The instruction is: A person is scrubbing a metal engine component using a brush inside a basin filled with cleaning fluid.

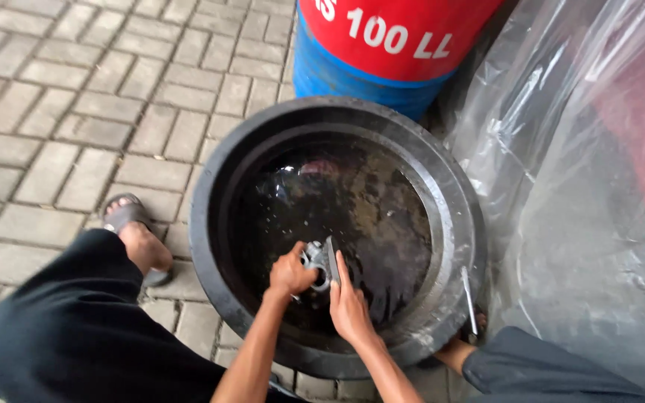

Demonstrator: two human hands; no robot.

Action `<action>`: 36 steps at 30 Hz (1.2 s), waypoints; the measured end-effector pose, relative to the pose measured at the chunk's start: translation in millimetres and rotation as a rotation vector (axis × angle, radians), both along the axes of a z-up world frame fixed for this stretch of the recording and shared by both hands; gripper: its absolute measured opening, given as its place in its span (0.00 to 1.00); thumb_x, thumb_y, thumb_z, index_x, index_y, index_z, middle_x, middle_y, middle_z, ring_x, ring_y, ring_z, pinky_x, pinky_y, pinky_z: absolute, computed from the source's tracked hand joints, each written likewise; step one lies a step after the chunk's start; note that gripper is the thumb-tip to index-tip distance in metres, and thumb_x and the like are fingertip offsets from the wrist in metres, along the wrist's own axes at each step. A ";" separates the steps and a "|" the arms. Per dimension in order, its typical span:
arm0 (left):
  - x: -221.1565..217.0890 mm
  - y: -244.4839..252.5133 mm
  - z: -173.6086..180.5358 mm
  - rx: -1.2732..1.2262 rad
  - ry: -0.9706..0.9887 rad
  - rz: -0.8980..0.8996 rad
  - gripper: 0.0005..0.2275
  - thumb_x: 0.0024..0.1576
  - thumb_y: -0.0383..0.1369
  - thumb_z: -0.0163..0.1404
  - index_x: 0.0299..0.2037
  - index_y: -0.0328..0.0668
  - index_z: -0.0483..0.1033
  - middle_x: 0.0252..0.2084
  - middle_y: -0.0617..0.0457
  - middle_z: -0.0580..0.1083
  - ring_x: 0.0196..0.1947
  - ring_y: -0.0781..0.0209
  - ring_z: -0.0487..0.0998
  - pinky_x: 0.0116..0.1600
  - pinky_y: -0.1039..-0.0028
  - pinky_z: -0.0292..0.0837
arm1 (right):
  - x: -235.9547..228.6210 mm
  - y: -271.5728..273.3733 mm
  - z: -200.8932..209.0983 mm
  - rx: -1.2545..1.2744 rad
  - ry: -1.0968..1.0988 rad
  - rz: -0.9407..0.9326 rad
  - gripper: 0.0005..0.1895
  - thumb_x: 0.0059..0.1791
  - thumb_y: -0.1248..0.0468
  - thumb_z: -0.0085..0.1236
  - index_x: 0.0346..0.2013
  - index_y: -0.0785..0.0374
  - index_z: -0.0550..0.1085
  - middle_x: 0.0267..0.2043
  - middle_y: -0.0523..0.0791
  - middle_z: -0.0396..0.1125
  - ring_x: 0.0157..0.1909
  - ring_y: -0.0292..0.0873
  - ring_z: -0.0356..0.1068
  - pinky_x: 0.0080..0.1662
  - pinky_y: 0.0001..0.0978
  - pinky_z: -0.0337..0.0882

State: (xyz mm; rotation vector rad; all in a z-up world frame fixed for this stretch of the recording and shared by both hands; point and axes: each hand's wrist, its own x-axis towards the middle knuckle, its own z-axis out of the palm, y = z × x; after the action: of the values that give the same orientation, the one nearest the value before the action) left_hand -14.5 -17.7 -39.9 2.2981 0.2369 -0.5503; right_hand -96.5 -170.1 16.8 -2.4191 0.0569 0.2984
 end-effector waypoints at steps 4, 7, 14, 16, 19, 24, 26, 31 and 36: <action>2.9 8.5 19.6 -0.060 0.073 -0.058 0.30 0.42 0.40 0.45 0.61 0.59 0.68 0.48 0.41 0.78 0.51 0.35 0.76 0.54 0.55 0.70 | -15.0 -2.9 25.4 0.055 0.166 -0.022 0.33 0.59 0.54 0.31 0.80 0.40 0.41 0.15 0.43 0.52 0.14 0.43 0.46 0.26 0.37 0.50; 8.8 2.7 3.1 -0.011 0.036 -0.099 0.27 0.48 0.49 0.49 0.61 0.64 0.67 0.48 0.37 0.79 0.54 0.34 0.79 0.60 0.50 0.73 | 15.4 9.8 54.7 0.141 0.168 -0.105 0.34 0.57 0.56 0.35 0.78 0.35 0.47 0.49 0.66 0.72 0.52 0.70 0.73 0.53 0.60 0.73; 13.7 16.0 -11.7 -0.074 0.057 -0.001 0.28 0.45 0.47 0.49 0.60 0.63 0.70 0.52 0.42 0.78 0.57 0.39 0.76 0.61 0.57 0.70 | 0.4 1.8 25.1 0.129 0.125 -0.069 0.32 0.58 0.55 0.33 0.79 0.39 0.46 0.37 0.56 0.59 0.37 0.56 0.57 0.44 0.48 0.59; 11.0 15.7 0.2 -0.065 0.065 0.000 0.31 0.42 0.47 0.48 0.62 0.61 0.70 0.57 0.43 0.76 0.60 0.39 0.73 0.63 0.60 0.67 | -7.8 -6.5 16.1 0.125 0.218 -0.026 0.33 0.59 0.52 0.31 0.80 0.39 0.41 0.14 0.44 0.52 0.14 0.42 0.45 0.27 0.36 0.50; 3.7 10.9 7.9 -0.068 0.124 -0.015 0.30 0.43 0.44 0.47 0.63 0.63 0.68 0.56 0.42 0.76 0.57 0.37 0.74 0.59 0.58 0.69 | 9.6 -5.8 7.5 0.068 0.096 -0.035 0.32 0.57 0.52 0.31 0.77 0.37 0.46 0.70 0.56 0.60 0.56 0.74 0.64 0.55 0.55 0.64; 3.7 13.6 -22.7 -0.087 -0.054 -0.039 0.26 0.42 0.45 0.50 0.54 0.59 0.71 0.46 0.37 0.79 0.49 0.32 0.78 0.51 0.54 0.72 | 47.7 2.8 9.6 0.092 0.189 -0.075 0.34 0.56 0.53 0.35 0.78 0.35 0.46 0.66 0.53 0.65 0.62 0.67 0.65 0.54 0.48 0.64; 2.4 19.8 14.5 -0.103 0.035 0.010 0.28 0.43 0.45 0.48 0.58 0.61 0.69 0.51 0.39 0.77 0.53 0.34 0.76 0.55 0.56 0.70 | 19.2 1.8 24.9 0.078 0.211 -0.080 0.33 0.56 0.52 0.33 0.78 0.34 0.45 0.50 0.54 0.70 0.49 0.68 0.67 0.47 0.45 0.63; 4.7 7.7 7.5 -0.046 0.061 -0.041 0.30 0.42 0.43 0.47 0.61 0.63 0.67 0.51 0.40 0.78 0.52 0.35 0.77 0.54 0.55 0.71 | -4.8 -16.6 15.4 -0.060 0.263 -0.056 0.35 0.58 0.53 0.34 0.80 0.33 0.40 0.16 0.48 0.60 0.19 0.51 0.54 0.32 0.41 0.55; -0.6 3.5 22.3 -0.045 0.080 -0.020 0.31 0.46 0.42 0.44 0.65 0.60 0.63 0.55 0.37 0.75 0.55 0.32 0.74 0.57 0.53 0.69 | 40.8 -0.8 12.2 -0.131 0.110 0.000 0.34 0.58 0.54 0.34 0.79 0.35 0.41 0.28 0.60 0.71 0.29 0.67 0.68 0.35 0.52 0.61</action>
State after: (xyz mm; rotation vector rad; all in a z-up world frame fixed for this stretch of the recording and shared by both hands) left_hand -15.1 -14.2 -17.6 2.2394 0.2379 -0.6520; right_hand -55.7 -170.9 29.0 -2.5302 0.1290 0.4397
